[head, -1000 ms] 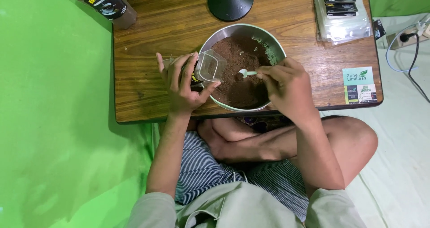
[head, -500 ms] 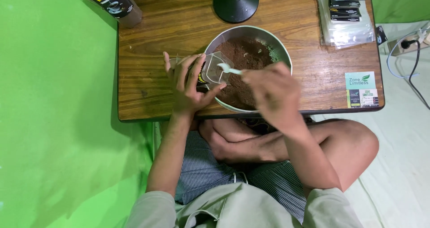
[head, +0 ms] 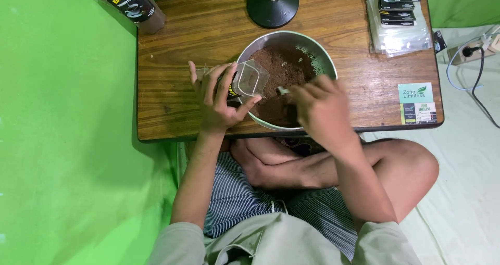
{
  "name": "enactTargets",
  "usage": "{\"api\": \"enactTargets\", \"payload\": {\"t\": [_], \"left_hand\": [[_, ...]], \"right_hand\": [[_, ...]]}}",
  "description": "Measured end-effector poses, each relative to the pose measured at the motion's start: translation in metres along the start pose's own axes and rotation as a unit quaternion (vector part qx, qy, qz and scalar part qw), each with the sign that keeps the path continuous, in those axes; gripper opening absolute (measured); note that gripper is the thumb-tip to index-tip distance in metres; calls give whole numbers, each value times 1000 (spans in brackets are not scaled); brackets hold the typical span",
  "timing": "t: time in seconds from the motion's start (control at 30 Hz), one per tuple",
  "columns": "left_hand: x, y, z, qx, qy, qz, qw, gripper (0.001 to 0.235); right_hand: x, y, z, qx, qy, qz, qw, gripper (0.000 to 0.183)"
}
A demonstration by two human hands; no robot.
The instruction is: Scooping coffee powder from a metal bowl into a small plastic container using a small spoon while sitting on the floor.
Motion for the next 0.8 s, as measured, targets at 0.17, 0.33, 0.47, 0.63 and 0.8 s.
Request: {"api": "enactTargets", "payload": {"t": [0.17, 0.33, 0.47, 0.63, 0.8], "left_hand": [[1, 2, 1, -10, 7, -6, 1000, 74], [0, -1, -1, -11, 19, -10, 1000, 74], [3, 0, -3, -10, 5, -10, 1000, 73], [1, -1, 0, -11, 17, -16, 1000, 73], [2, -3, 0, -15, 6, -7, 1000, 72]], "right_hand": [[2, 1, -22, -38, 95, -4, 995, 15], [36, -2, -35, -64, 193, -89, 975, 14], [34, -11, -56, -129, 297, -128, 937, 14], [42, -6, -45, -174, 379, -161, 895, 16], [30, 12, 31, 26, 235, -159, 959, 18]]}}
Point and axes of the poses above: each hand's wrist, its own y-axis towards the middle knuckle, its own x-axis out of the back of the hand, z = x × y, the point moved 9 cm from there along y, towards the middle knuckle, and after that the axes turned 8 degrees about y, right-handed, at the moved point
